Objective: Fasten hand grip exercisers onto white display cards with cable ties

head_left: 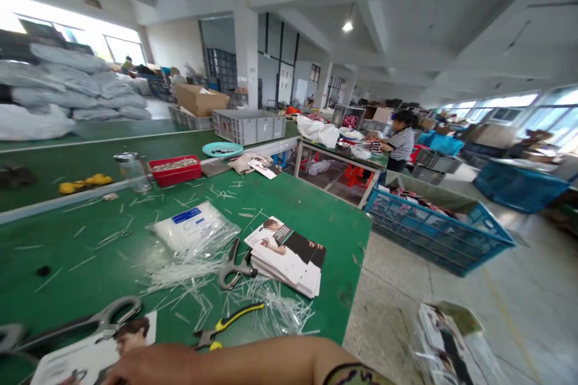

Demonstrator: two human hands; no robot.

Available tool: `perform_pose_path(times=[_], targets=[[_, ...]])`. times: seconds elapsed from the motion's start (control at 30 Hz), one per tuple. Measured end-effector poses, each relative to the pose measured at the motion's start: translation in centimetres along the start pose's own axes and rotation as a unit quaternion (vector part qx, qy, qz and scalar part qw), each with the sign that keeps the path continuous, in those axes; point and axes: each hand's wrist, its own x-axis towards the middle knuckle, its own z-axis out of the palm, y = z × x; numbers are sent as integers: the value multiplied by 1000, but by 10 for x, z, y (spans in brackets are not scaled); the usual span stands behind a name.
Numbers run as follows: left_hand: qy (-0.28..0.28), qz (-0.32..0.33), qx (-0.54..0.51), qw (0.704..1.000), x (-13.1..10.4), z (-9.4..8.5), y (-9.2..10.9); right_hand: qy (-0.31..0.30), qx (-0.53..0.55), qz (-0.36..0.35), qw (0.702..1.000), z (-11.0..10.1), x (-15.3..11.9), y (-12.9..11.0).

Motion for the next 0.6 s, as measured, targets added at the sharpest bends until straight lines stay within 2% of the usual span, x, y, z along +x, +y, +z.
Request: perform_pose_path(times=[0.03,0.07,0.1,0.13,0.2,0.27,0.33,0.43,0.5,0.6], targets=[[17,-15,2,1000,-7,-21,-15,60,33,33,997,-7,-10,-11],[38,-33,4,999,-17,-45,-31,138,24,66,988,-15,-22,-20],[62,-53,-2,997,-30,-69,-47,182,7,81,980,-23,-35,-26],[81,-76,-21,994,-43,-92,-61,192,16,78,978,-31,-47,-26],[103,-122,-88,983,-65,-129,-81,186,43,54,980,-45,-65,-9],[105,-154,-166,968,-77,-151,-91,185,47,49,980,-56,-73,19],[102,-160,-233,954,-78,-162,-94,202,29,69,976,-66,-72,46],[112,-128,-329,929,-74,-161,-92,205,-8,94,974,-77,-56,69],[134,-114,-354,918,-73,-153,-96,182,-28,100,978,-80,-36,73],[162,-116,-352,915,-78,-139,-112,142,-50,98,984,-74,-4,69]])
